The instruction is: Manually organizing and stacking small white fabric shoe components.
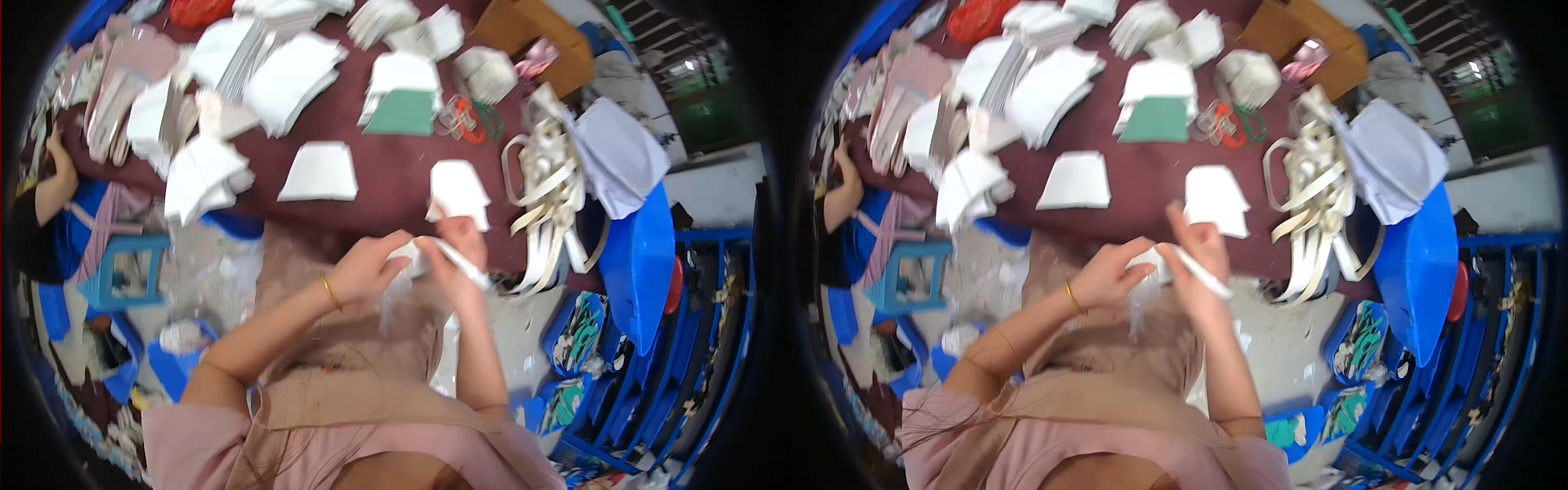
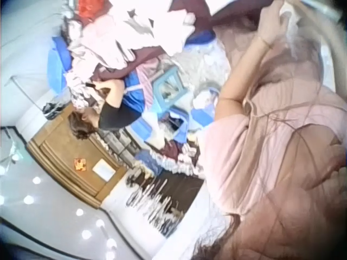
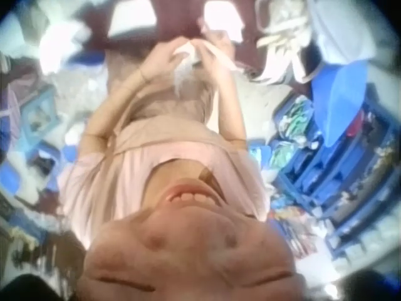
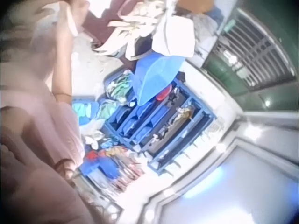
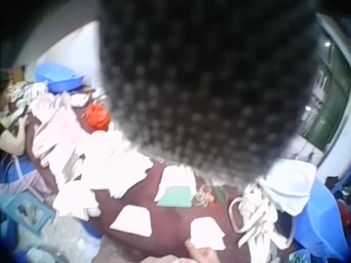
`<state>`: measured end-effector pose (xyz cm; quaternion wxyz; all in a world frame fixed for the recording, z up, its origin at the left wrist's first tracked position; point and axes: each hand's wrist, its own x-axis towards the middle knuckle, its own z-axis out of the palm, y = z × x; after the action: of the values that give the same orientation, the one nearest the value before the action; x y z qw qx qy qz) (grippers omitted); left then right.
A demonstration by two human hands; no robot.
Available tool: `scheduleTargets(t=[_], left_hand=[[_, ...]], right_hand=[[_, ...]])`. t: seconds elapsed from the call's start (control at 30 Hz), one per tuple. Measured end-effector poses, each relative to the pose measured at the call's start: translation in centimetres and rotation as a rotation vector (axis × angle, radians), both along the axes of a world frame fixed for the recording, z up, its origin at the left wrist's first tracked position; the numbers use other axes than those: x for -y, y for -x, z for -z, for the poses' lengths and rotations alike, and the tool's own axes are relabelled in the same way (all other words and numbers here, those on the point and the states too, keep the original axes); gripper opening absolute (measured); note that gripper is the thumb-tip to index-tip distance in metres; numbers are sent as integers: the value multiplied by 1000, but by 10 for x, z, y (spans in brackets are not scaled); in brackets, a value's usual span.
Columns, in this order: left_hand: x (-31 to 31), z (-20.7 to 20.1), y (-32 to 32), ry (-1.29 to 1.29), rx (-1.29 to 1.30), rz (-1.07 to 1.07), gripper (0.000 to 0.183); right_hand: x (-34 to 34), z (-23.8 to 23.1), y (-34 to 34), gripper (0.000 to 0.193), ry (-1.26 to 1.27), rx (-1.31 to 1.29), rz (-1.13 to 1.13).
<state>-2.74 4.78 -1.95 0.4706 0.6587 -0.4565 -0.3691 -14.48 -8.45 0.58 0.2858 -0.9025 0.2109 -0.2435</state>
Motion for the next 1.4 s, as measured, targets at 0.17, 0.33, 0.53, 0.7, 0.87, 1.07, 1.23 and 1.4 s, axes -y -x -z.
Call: scheduleTargets(t=[0.17, 0.33, 0.53, 0.7, 0.87, 1.07, 1.23, 1.4], left_hand=[[-39, 34, 22, 90, -314, -55, 24], [-49, 42, 22, 73, -918, -395, 24], [-73, 23, 12, -44, -950, -343, 24], [-89, 29, -4, -172, -944, -295, 21], [-89, 18, -11, -226, -955, -261, 17], [-85, 12, -17, -330, -970, -315, 15], [-76, 0, -20, -370, -950, -252, 13], [-75, 10, -27, -419, -1017, -237, 10]], right_hand=[[-25, -1, 5, 31, -356, -69, -111], [-60, 37, 2, 18, 84, 82, -170], [-66, 38, 7, 20, 48, 130, -229], [-77, 36, 4, 25, 81, 165, -316], [-72, 40, 1, 29, 93, 244, -409], [-69, 30, -6, 27, 66, 205, -512], [-61, 15, -14, 16, 132, 39, -710], [-58, 11, -22, 16, 279, 41, -813]])
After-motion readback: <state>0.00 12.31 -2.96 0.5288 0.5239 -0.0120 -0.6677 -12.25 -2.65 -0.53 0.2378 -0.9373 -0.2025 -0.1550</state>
